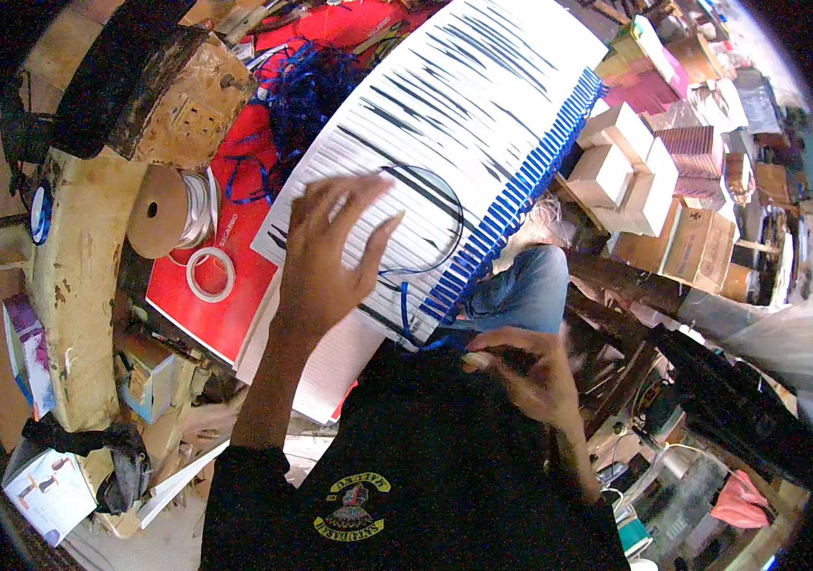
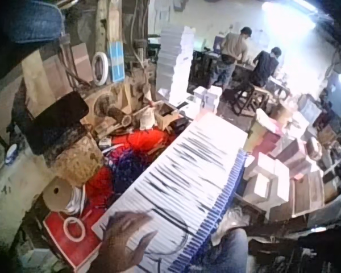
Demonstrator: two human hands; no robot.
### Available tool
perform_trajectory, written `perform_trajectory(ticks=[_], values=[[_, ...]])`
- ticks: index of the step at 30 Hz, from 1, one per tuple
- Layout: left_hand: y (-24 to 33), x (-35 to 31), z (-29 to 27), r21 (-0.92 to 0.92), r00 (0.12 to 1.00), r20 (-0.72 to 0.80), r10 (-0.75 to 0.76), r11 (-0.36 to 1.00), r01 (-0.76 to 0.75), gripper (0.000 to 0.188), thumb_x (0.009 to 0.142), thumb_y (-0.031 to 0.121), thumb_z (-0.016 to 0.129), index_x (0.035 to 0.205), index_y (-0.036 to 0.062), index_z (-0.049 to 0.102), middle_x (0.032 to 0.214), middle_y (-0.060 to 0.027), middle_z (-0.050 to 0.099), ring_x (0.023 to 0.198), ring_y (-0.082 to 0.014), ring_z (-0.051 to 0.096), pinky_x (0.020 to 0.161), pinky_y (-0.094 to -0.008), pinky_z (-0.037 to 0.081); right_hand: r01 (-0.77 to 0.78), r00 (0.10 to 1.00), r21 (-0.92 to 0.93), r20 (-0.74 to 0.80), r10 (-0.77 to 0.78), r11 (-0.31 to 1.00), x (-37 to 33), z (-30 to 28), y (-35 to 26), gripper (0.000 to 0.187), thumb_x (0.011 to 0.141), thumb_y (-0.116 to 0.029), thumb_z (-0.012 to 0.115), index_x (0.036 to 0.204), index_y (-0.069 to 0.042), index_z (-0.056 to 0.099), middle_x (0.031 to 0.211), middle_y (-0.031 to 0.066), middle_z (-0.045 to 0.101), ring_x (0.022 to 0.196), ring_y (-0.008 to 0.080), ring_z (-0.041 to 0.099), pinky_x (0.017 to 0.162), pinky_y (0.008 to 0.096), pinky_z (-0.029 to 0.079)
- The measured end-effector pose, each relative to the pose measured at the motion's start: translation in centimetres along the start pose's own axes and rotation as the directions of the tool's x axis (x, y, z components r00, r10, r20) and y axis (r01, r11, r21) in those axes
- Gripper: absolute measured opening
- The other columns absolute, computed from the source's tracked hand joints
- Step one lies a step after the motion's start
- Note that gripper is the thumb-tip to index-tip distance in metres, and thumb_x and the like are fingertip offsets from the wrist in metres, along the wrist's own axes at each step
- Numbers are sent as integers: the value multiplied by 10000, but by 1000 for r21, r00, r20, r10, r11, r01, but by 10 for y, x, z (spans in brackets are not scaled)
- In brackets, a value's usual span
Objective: The person attaches ribbons to paper sheets by picking ribbons from a pile and threading them through the edge holes of each sheet by hand.
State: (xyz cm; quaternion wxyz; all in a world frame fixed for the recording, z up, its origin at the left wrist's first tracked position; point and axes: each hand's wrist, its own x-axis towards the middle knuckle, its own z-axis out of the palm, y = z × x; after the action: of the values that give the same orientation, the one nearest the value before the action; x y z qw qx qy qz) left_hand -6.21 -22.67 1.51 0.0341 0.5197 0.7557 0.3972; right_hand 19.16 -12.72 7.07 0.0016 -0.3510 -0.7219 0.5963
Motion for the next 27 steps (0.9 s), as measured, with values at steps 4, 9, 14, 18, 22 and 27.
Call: perform_trajectory(ticks=[4,9,14,18,22,27], values=[[20,-38,-9,-184,954,295,48,983,7,249,918,218,710,1134,95,717,1166,-85,685,1128,-308,596,997,-450,433,-99,987,216,146,68,971,8,9,16,84,933,-74,727,944,9,736,884,84,734,789,116,666,701,266,521],[48,-77,-17,-442,795,554,248,897,29,247,925,307,716,1057,100,739,1035,-90,725,978,-304,654,841,-414,529,-180,848,337,530,-28,924,-4,-43,12,80,875,-46,775,887,24,738,856,114,741,708,144,677,607,266,513],[38,-77,-18,-350,911,411,-40,916,198,164,897,173,746,1016,61,726,878,-106,724,803,-310,676,720,-425,547,-277,959,104,88,269,955,-13,-35,30,134,918,-87,754,1022,-3,755,892,72,749,730,112,675,638,237,526],[27,-67,-5,-133,977,197,-80,985,108,191,872,87,734,1060,93,701,1051,-63,704,970,-259,626,865,-406,461,-291,956,266,116,269,919,12,-3,28,174,929,-122,754,1046,6,750,863,60,744,683,91,644,610,224,514],[30,-71,4,-71,975,203,-88,992,105,219,866,76,733,1081,111,708,1109,-29,689,1038,-232,598,891,-385,417,-333,943,329,134,305,884,28,20,39,147,927,-118,753,992,14,760,834,63,739,675,94,641,623,230,511],[28,-76,13,-52,973,192,-130,988,143,216,872,86,730,1084,125,714,1139,-18,679,1066,-239,583,919,-393,390,-134,984,90,132,121,987,39,23,52,188,907,-155,779,917,32,763,827,64,738,747,106,650,690,264,518]])
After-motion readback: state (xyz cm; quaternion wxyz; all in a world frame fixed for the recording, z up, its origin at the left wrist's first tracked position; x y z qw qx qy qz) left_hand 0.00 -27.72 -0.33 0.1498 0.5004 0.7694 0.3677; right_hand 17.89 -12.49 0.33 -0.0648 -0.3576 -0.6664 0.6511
